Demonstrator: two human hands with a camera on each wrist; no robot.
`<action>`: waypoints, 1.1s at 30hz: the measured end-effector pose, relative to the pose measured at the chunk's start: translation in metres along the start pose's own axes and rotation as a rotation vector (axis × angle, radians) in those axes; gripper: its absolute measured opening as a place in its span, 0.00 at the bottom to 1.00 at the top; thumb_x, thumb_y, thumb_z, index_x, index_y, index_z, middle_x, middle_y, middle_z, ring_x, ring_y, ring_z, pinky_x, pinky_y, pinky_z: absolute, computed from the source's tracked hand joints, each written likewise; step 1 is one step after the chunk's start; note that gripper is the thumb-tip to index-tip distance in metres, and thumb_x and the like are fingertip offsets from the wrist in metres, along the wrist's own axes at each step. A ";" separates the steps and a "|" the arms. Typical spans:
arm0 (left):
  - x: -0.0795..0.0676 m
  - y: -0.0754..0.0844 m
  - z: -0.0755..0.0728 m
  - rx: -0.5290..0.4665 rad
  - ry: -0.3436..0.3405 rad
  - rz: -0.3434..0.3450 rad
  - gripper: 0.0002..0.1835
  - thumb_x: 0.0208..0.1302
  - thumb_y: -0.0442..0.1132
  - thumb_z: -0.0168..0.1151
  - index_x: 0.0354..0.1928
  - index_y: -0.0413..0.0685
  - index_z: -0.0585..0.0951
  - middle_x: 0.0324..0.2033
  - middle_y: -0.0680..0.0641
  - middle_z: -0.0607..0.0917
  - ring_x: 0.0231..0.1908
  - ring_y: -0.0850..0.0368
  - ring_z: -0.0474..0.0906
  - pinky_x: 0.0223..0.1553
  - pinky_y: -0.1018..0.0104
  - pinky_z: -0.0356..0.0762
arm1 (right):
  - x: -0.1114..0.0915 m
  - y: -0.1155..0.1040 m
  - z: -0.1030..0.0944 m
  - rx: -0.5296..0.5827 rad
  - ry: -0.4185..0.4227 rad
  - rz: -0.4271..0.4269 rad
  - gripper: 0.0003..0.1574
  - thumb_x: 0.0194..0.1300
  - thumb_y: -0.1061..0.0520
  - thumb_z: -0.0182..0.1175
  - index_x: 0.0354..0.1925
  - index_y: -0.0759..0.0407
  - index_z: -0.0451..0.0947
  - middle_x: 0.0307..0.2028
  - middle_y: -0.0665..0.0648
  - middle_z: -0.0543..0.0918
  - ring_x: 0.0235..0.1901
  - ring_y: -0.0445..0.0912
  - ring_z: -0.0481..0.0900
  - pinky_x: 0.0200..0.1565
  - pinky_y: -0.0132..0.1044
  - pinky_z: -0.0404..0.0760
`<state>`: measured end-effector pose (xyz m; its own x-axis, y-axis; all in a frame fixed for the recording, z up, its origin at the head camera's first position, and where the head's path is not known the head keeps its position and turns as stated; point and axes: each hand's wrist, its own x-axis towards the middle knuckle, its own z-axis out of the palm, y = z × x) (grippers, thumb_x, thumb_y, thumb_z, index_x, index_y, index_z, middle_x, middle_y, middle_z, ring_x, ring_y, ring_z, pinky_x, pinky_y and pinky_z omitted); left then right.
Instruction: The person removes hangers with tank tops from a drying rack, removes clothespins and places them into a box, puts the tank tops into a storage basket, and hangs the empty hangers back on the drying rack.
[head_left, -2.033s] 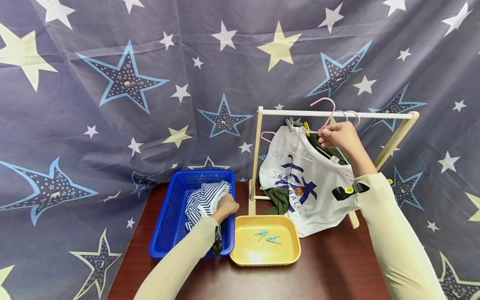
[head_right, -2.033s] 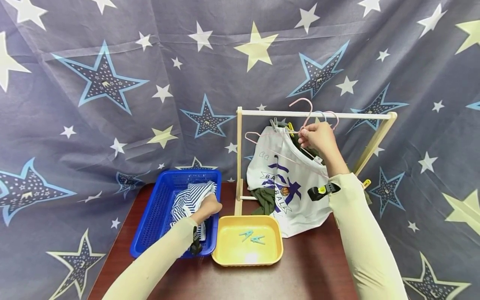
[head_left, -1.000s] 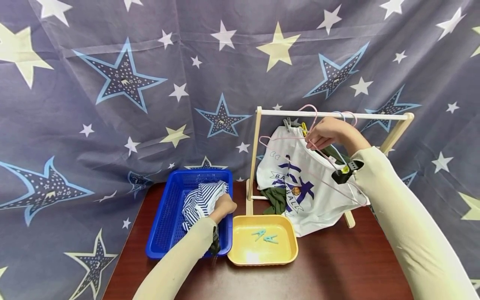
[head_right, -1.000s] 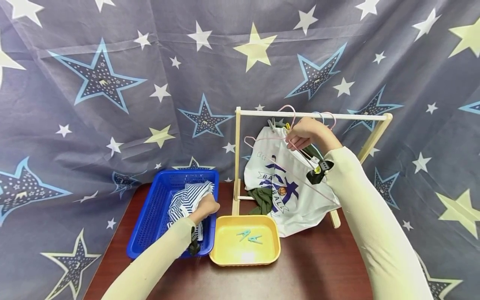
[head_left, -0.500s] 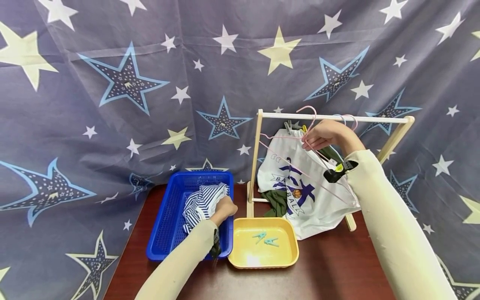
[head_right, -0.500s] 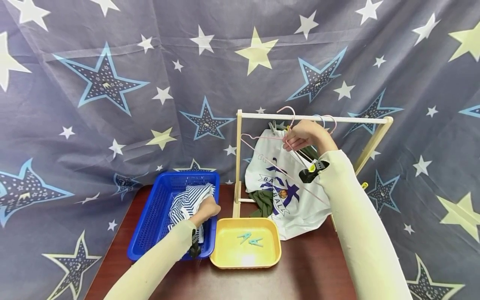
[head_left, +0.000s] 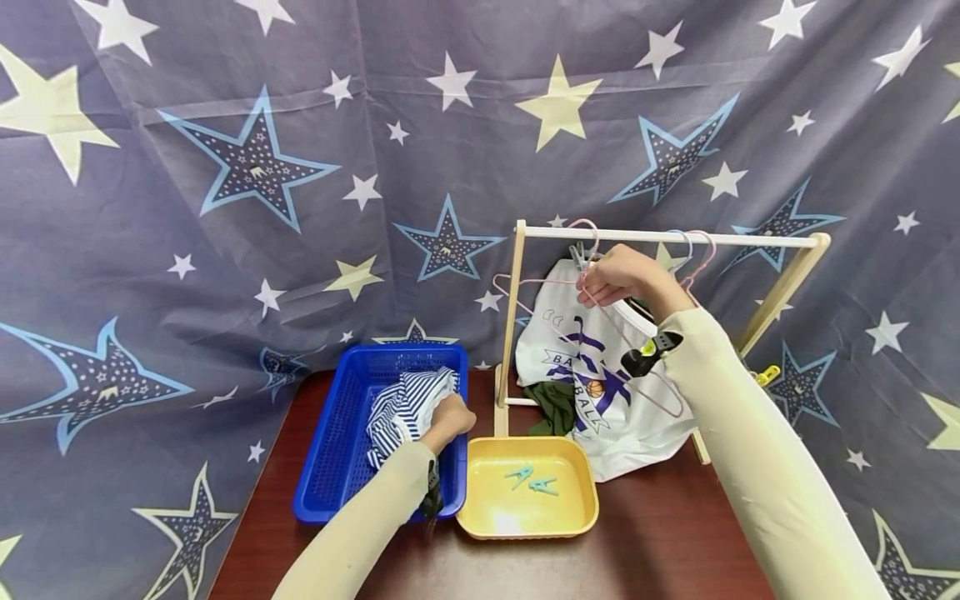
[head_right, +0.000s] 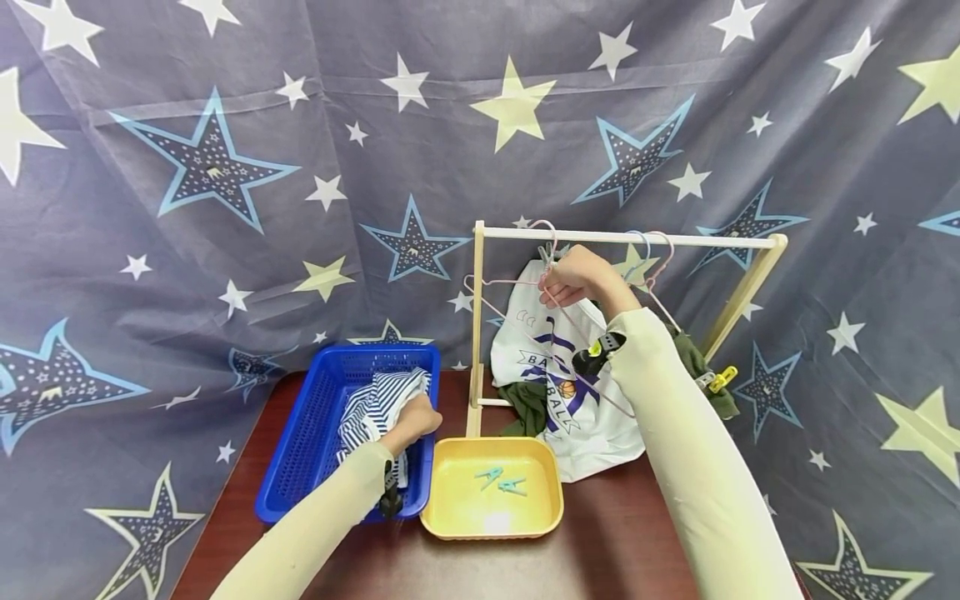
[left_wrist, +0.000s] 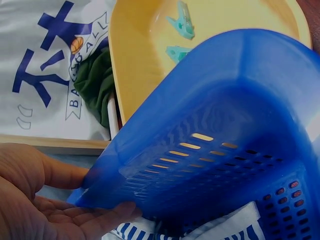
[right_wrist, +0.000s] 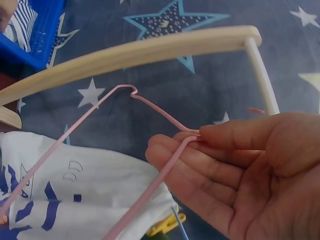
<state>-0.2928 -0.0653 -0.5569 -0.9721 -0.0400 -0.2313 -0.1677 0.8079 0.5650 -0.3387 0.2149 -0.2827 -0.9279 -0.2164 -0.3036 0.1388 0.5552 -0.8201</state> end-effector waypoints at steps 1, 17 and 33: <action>0.000 0.000 0.000 0.001 0.002 0.001 0.05 0.54 0.30 0.59 0.24 0.43 0.74 0.26 0.44 0.76 0.27 0.50 0.71 0.26 0.62 0.72 | 0.001 -0.001 0.003 0.001 0.005 -0.005 0.13 0.71 0.64 0.55 0.46 0.73 0.80 0.29 0.57 0.90 0.28 0.43 0.89 0.36 0.34 0.87; -0.001 0.002 0.002 0.013 -0.013 0.003 0.02 0.54 0.31 0.58 0.27 0.40 0.75 0.27 0.43 0.77 0.28 0.50 0.72 0.27 0.61 0.73 | 0.011 0.003 0.022 0.001 0.094 -0.060 0.11 0.68 0.65 0.57 0.41 0.73 0.83 0.31 0.64 0.90 0.25 0.46 0.89 0.33 0.36 0.88; 0.003 0.002 0.003 0.012 -0.037 0.012 0.02 0.54 0.31 0.56 0.30 0.39 0.76 0.28 0.43 0.76 0.28 0.50 0.70 0.27 0.61 0.70 | 0.015 0.002 0.019 -0.074 0.114 -0.053 0.13 0.70 0.64 0.57 0.42 0.73 0.84 0.36 0.69 0.90 0.26 0.48 0.89 0.38 0.42 0.89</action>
<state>-0.2958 -0.0617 -0.5588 -0.9671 -0.0086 -0.2542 -0.1540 0.8153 0.5581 -0.3454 0.1979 -0.2983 -0.9672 -0.1564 -0.2003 0.0668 0.6037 -0.7944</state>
